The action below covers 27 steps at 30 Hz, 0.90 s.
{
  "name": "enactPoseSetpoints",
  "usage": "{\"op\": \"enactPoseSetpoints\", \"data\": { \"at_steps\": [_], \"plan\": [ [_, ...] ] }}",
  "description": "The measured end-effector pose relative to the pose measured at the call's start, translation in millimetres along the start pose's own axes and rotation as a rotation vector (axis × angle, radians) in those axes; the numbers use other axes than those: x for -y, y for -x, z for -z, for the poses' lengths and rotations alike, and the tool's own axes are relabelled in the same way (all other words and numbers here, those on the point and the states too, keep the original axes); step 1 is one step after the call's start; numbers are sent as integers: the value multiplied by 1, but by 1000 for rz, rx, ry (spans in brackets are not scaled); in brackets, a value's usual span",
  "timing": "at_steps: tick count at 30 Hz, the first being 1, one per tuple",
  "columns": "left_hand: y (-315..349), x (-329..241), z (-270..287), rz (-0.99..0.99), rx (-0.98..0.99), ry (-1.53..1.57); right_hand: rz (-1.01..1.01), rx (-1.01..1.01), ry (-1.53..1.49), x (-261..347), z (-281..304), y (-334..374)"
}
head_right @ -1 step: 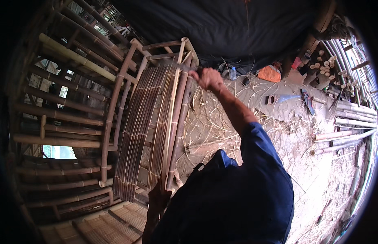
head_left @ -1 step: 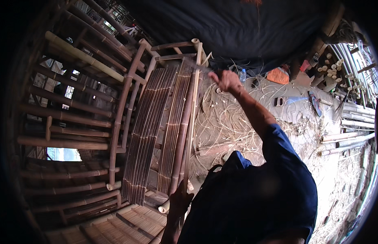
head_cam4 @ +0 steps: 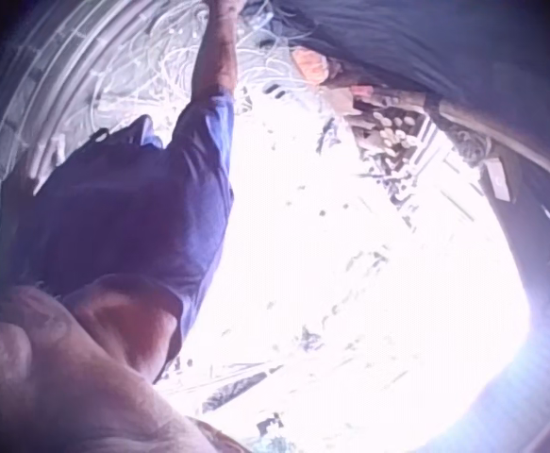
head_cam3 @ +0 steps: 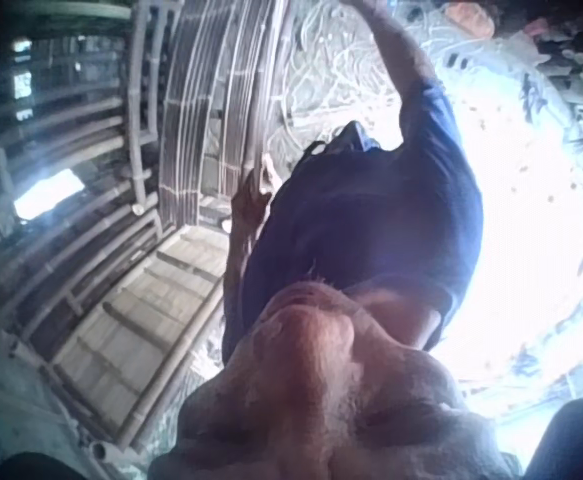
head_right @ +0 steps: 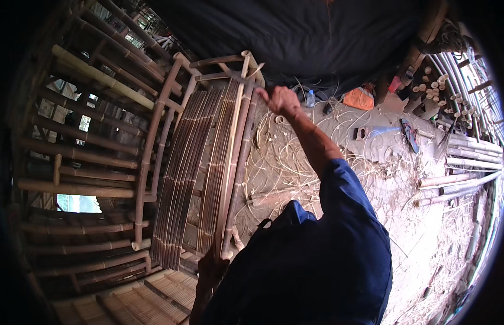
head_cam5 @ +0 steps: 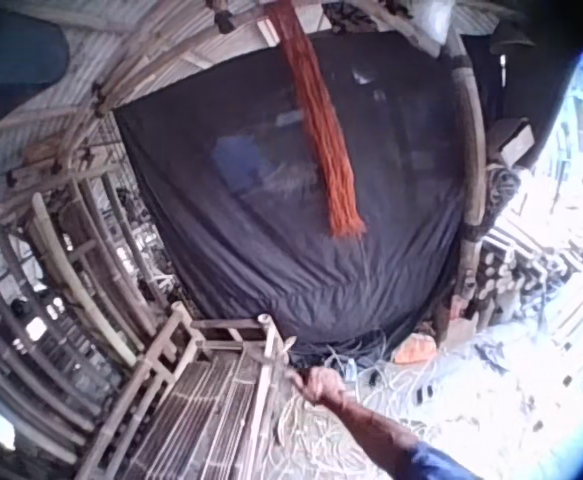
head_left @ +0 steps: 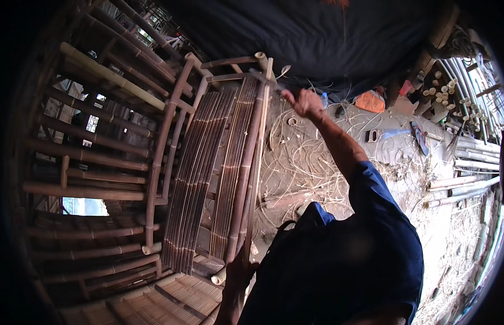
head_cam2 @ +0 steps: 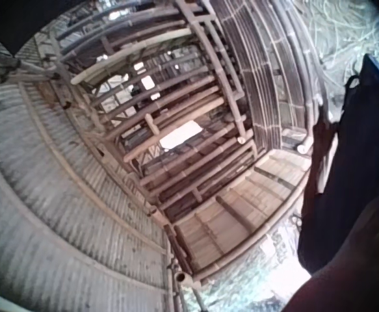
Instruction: The person uses a knife to shave thin strips from bamboo poles. They hold the bamboo against a workbench and repeatedly draw the knife along the surface to remove the outer layer, creating long shavings.
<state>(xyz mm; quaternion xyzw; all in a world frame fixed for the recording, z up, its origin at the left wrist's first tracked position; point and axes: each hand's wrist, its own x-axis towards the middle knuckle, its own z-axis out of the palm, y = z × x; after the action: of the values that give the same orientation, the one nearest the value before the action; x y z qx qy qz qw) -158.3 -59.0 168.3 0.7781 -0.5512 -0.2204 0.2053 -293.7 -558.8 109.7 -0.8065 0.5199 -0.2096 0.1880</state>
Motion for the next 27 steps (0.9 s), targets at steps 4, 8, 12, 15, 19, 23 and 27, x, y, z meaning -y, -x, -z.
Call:
{"op": "enactPoseSetpoints", "data": {
  "at_steps": [4, 8, 12, 15, 19, 23, 27],
  "plan": [
    [21, 16, 3, 41, 88, 66, -133, -355, -31, -84, -3, -65],
    [37, 27, -4, 58, 139, 90, 61, -726, 276, -77, -13, -43],
    [-9, 14, -25, 244, 90, 180, 68, 496, 38, 41, -20, 84],
    [-36, 15, -35, 231, 49, 412, 699, 407, 32, 53, -51, 176],
    [-29, 7, -23, 230, 84, 105, 415, 28, 28, 11, -99, 144],
    [-17, 17, -31, 184, 31, 147, 721, 96, 38, 23, -87, 155],
    [22, 19, -25, 125, 12, 135, 502, -415, 535, -34, -132, 99]
  ]
}}
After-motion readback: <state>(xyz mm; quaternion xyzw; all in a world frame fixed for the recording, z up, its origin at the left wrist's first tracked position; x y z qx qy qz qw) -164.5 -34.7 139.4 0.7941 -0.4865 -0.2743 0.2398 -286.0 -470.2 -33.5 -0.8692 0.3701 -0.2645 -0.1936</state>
